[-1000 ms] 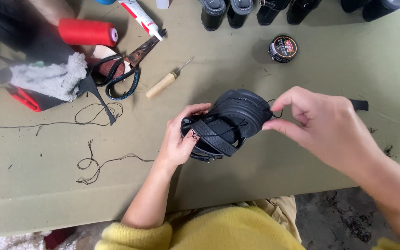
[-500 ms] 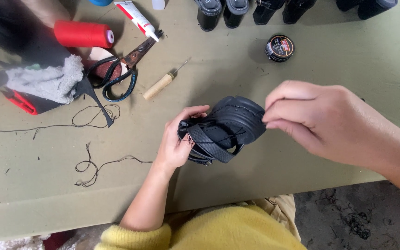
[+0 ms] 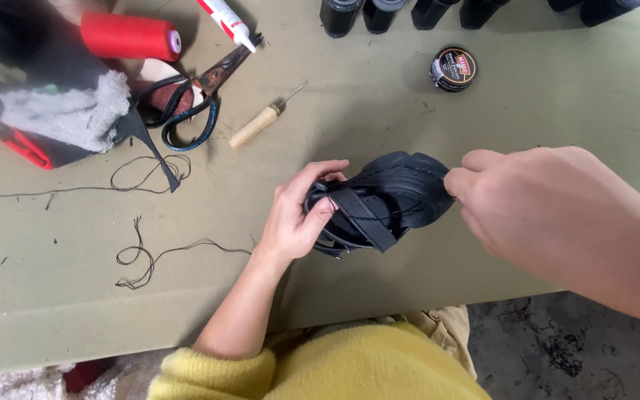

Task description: Hand-stitching the sole of a black sandal using a manual awl and thread on a workbench.

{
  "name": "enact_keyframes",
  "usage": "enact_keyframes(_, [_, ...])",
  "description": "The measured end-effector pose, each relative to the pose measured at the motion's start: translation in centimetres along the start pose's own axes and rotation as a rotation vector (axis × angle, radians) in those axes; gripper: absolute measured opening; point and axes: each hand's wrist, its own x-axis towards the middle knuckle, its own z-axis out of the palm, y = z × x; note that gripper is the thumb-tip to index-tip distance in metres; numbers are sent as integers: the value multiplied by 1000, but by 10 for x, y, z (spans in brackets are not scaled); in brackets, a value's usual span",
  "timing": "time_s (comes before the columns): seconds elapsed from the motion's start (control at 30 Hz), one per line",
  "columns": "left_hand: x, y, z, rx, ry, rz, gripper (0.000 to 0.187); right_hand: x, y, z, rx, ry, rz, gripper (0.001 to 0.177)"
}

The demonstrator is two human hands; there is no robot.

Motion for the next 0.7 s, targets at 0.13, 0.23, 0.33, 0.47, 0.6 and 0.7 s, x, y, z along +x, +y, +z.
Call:
enact_keyframes(0.13, [0,-2,-4,-102,53,-18,58,5,2,-21,797,-110,107,21])
enact_keyframes(0.23, [0,-4,-3,-131,82,-28,64,8,-8,-8,1180,221,-49,23])
enact_keyframes(0.33, [0,-7,-5,-232,95,-98,62,7,-20,5,1623,241,-38,22])
enact_keyframes(0.47, [0,-20,-6,-365,167,-153,35,27,-35,25,2303,465,-465,18])
enact_keyframes(0.6, [0,-23,-7,-356,177,-107,49,36,-27,41,2353,625,-425,16])
enact_keyframes(0.7, [-1,-17,-7,-220,174,-106,40,28,-6,16,1600,544,-206,27])
